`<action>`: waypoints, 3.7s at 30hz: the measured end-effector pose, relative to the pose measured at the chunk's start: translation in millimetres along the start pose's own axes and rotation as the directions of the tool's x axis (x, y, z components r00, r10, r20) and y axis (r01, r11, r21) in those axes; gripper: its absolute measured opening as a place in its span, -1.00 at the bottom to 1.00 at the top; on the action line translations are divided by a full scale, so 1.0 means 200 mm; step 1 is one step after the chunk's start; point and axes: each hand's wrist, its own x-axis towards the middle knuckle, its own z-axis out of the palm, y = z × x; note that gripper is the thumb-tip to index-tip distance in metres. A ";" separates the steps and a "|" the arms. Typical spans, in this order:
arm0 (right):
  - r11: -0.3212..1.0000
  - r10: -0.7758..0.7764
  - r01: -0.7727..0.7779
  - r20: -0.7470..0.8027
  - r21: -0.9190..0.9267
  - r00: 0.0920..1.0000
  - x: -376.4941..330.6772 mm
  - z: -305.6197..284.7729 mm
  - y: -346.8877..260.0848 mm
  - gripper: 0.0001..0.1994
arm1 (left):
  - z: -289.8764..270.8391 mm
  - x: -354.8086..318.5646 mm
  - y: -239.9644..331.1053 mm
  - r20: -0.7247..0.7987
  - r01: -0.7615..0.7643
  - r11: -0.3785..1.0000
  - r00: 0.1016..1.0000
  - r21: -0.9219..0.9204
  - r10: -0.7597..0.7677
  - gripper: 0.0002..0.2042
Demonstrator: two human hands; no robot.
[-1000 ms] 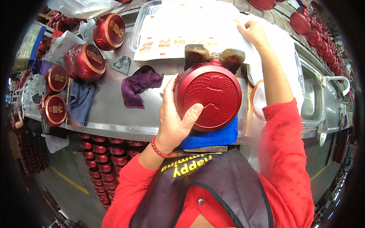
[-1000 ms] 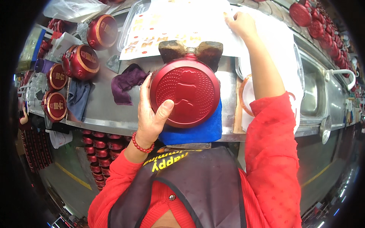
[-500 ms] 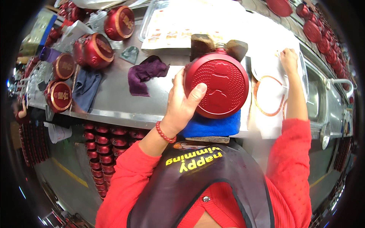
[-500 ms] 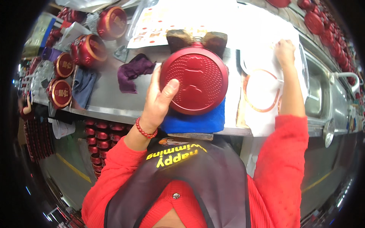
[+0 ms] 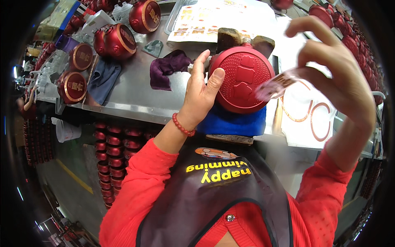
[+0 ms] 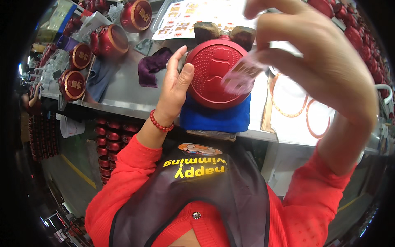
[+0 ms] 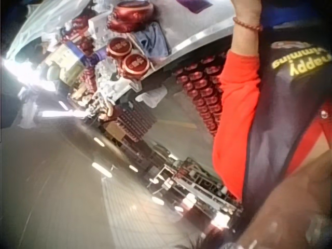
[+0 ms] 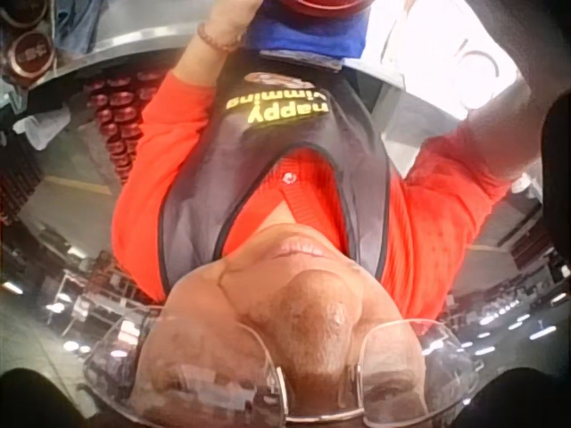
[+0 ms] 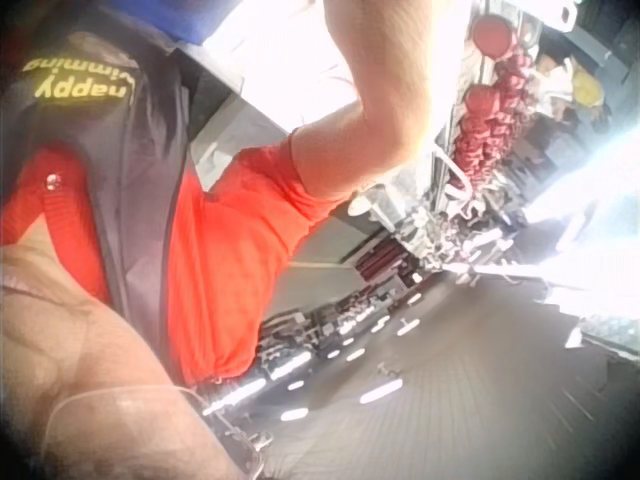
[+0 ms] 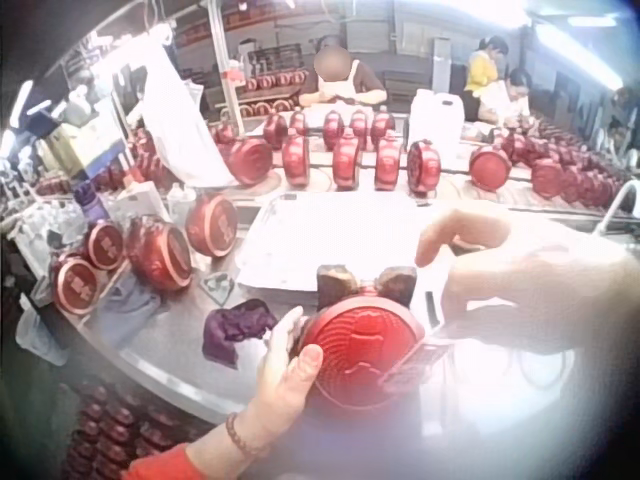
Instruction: The person wipes a red round container with a cloth, then applies a gold sticker to its surface and smooths it down. The person repeats this process on several similar containers, handling them one at a time on a stainless steel workbench.
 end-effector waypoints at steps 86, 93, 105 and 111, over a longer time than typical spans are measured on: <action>0.801 0.594 -0.413 -0.489 0.434 0.639 -0.06 0.85 0.04 -0.72 | 0.06 0.27 0.17 0.099 -0.227 0.773 0.973 0.592 0.209 -0.56; 0.798 0.597 -0.413 -0.490 0.438 0.635 -0.07 0.86 0.04 -0.72 | 0.07 0.26 0.17 0.098 -0.216 0.775 0.975 0.594 0.198 -0.57; 0.799 0.596 -0.411 -0.485 0.439 0.640 -0.07 0.87 0.05 -0.70 | 0.07 0.26 0.16 0.104 -0.213 0.758 0.976 0.616 0.190 -0.58; 0.805 0.588 -0.433 -0.451 0.405 0.671 -0.10 0.85 0.05 -0.67 | 0.07 0.26 0.17 0.110 -0.192 0.735 0.981 0.650 0.160 -0.55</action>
